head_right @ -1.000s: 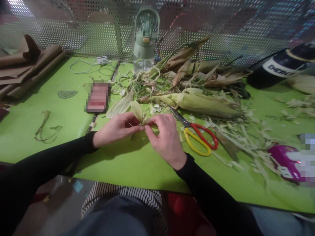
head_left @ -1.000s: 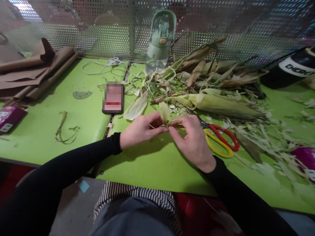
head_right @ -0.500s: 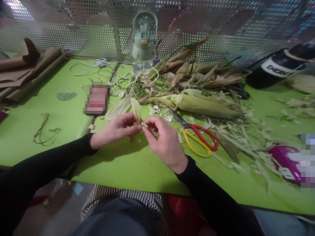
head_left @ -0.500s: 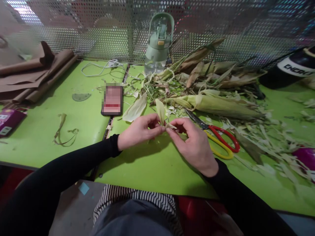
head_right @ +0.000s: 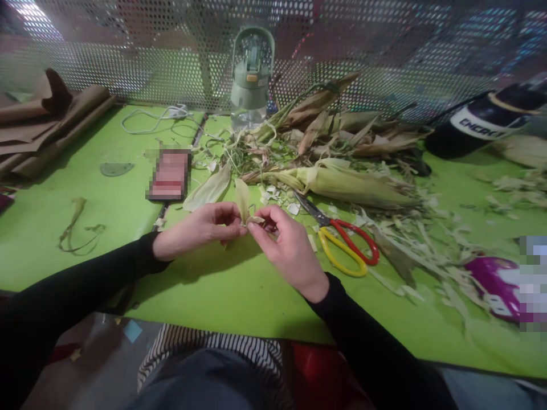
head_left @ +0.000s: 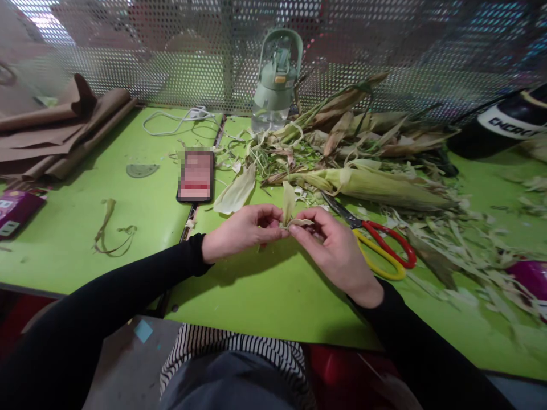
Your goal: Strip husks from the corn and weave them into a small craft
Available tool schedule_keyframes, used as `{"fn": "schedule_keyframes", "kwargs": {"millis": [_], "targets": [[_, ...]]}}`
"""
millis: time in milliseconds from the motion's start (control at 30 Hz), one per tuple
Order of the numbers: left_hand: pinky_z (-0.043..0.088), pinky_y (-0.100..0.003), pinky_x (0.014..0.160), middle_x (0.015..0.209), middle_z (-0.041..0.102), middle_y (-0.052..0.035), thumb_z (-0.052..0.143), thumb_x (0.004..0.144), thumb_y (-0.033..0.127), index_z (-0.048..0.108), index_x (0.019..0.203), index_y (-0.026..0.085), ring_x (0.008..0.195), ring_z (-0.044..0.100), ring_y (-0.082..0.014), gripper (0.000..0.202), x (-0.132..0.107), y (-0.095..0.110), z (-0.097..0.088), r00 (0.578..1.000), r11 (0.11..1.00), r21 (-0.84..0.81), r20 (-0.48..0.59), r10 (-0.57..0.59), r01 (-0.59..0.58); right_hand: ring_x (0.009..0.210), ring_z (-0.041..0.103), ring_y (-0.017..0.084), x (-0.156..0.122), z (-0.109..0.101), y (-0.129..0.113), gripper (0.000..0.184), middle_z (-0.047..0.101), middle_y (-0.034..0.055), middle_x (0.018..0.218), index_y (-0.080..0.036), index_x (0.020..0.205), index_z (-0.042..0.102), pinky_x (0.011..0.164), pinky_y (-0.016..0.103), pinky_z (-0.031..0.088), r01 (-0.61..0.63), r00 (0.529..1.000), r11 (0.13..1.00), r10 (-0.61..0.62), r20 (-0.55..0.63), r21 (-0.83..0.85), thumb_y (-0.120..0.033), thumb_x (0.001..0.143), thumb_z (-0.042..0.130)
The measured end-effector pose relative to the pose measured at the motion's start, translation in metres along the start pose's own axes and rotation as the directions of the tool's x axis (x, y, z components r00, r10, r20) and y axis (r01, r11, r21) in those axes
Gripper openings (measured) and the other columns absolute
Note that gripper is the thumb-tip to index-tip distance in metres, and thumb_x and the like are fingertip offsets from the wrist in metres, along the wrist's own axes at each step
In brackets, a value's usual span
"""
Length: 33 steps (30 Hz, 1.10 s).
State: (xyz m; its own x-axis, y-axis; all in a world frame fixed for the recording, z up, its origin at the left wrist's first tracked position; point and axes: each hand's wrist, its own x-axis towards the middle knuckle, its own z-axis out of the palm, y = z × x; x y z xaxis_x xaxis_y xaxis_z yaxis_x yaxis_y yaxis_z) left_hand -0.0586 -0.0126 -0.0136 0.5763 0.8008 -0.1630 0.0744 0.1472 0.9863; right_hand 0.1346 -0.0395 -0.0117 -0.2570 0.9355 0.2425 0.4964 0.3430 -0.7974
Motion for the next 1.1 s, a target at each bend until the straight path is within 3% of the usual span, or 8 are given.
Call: {"fn": "schedule_keyframes", "kwargs": {"millis": [100, 200, 300, 400, 567, 800, 1000, 1100], "targets": [[0.040, -0.018, 0.051, 0.066, 0.051, 0.0080, 0.068, 0.084, 0.022, 0.053, 0.084, 0.016, 0.051, 0.046, -0.0030, 0.016, -0.001, 0.000, 0.002, 0.999, 1.000, -0.007, -0.034, -0.012, 0.012, 0.061, 0.055, 0.013, 0.001, 0.001, -0.001, 0.012, 0.063, -0.0006, 0.075, -0.021, 0.090, 0.057, 0.054, 0.026, 0.044, -0.042, 0.999, 0.999, 0.042, 0.001, 0.006, -0.030, 0.090, 0.064], [0.041, -0.018, 0.050, 0.067, 0.052, 0.0078, 0.071, 0.084, 0.029, 0.054, 0.088, 0.016, 0.051, 0.047, -0.0032, 0.021, -0.002, 0.001, 0.004, 0.999, 0.998, -0.050, -0.046, -0.027, 0.025, 0.059, 0.053, 0.013, 0.002, -0.002, 0.000, 0.012, 0.060, -0.0012, 0.073, -0.021, 0.088, 0.058, 0.051, 0.025, 0.042, -0.068, 0.997, 0.997, 0.066, 0.044, 0.032, -0.032, 0.090, 0.063], [0.040, -0.018, 0.050, 0.066, 0.051, 0.0077, 0.074, 0.081, 0.035, 0.054, 0.085, 0.016, 0.051, 0.046, -0.0036, 0.028, -0.002, 0.001, 0.003, 0.999, 0.998, -0.058, -0.005, -0.038, 0.038, 0.059, 0.052, 0.013, 0.004, -0.005, 0.001, 0.013, 0.058, -0.0020, 0.071, -0.021, 0.089, 0.059, 0.051, 0.024, 0.042, -0.102, 0.990, 0.992, 0.095, 0.100, 0.070, -0.032, 0.089, 0.064], [0.038, -0.018, 0.049, 0.064, 0.050, 0.0077, 0.071, 0.083, 0.031, 0.052, 0.080, 0.016, 0.050, 0.043, -0.0033, 0.024, -0.001, -0.002, 0.004, 0.999, 0.999, -0.016, -0.024, -0.032, 0.032, 0.062, 0.054, 0.013, 0.004, -0.005, 0.000, 0.012, 0.060, -0.0015, 0.073, -0.021, 0.088, 0.059, 0.054, 0.025, 0.044, -0.125, 0.988, 0.989, 0.116, 0.103, 0.084, -0.032, 0.089, 0.064], [0.035, -0.018, 0.048, 0.060, 0.048, 0.0076, 0.062, 0.085, 0.018, 0.051, 0.074, 0.016, 0.048, 0.043, -0.0032, 0.016, 0.001, -0.004, 0.006, 0.992, 0.999, -0.017, -0.119, -0.037, 0.035, 0.066, 0.057, 0.013, 0.001, -0.001, -0.002, 0.013, 0.064, 0.0002, 0.079, -0.021, 0.091, 0.059, 0.057, 0.025, 0.046, -0.091, 0.995, 0.991, 0.086, 0.060, 0.095, -0.033, 0.090, 0.064], [0.036, -0.019, 0.050, 0.061, 0.048, 0.0077, 0.073, 0.080, 0.032, 0.053, 0.076, 0.016, 0.050, 0.044, -0.0037, 0.026, 0.000, -0.002, 0.007, 0.999, 0.989, -0.142, -0.011, -0.042, 0.040, 0.069, 0.060, 0.014, 0.002, 0.000, 0.008, 0.017, 0.063, -0.0003, 0.077, -0.021, 0.093, 0.056, 0.061, 0.027, 0.049, -0.104, 0.994, 0.987, 0.099, 0.044, 0.122, -0.036, 0.091, 0.064], [0.038, -0.019, 0.051, 0.063, 0.050, 0.0068, 0.075, 0.077, 0.027, 0.057, 0.076, 0.015, 0.051, 0.046, -0.0035, 0.022, -0.001, -0.001, 0.005, 0.984, 0.966, -0.237, -0.118, -0.135, 0.104, 0.075, 0.063, 0.016, -0.002, -0.006, -0.003, 0.017, 0.066, 0.0018, 0.086, -0.022, 0.094, 0.057, 0.067, 0.028, 0.054, -0.047, 0.998, 0.993, 0.044, 0.037, 0.111, -0.034, 0.088, 0.068], [0.038, -0.018, 0.051, 0.063, 0.051, 0.0064, 0.074, 0.077, 0.025, 0.058, 0.074, 0.014, 0.052, 0.046, -0.0033, 0.020, -0.001, 0.001, 0.003, 0.976, 0.945, -0.288, -0.101, -0.192, 0.156, 0.084, 0.067, 0.018, -0.003, -0.013, -0.008, 0.021, 0.069, 0.0041, 0.096, -0.023, 0.103, 0.061, 0.075, 0.032, 0.057, 0.023, 0.994, 0.995, -0.033, 0.109, 0.095, -0.031, 0.086, 0.070]]}}
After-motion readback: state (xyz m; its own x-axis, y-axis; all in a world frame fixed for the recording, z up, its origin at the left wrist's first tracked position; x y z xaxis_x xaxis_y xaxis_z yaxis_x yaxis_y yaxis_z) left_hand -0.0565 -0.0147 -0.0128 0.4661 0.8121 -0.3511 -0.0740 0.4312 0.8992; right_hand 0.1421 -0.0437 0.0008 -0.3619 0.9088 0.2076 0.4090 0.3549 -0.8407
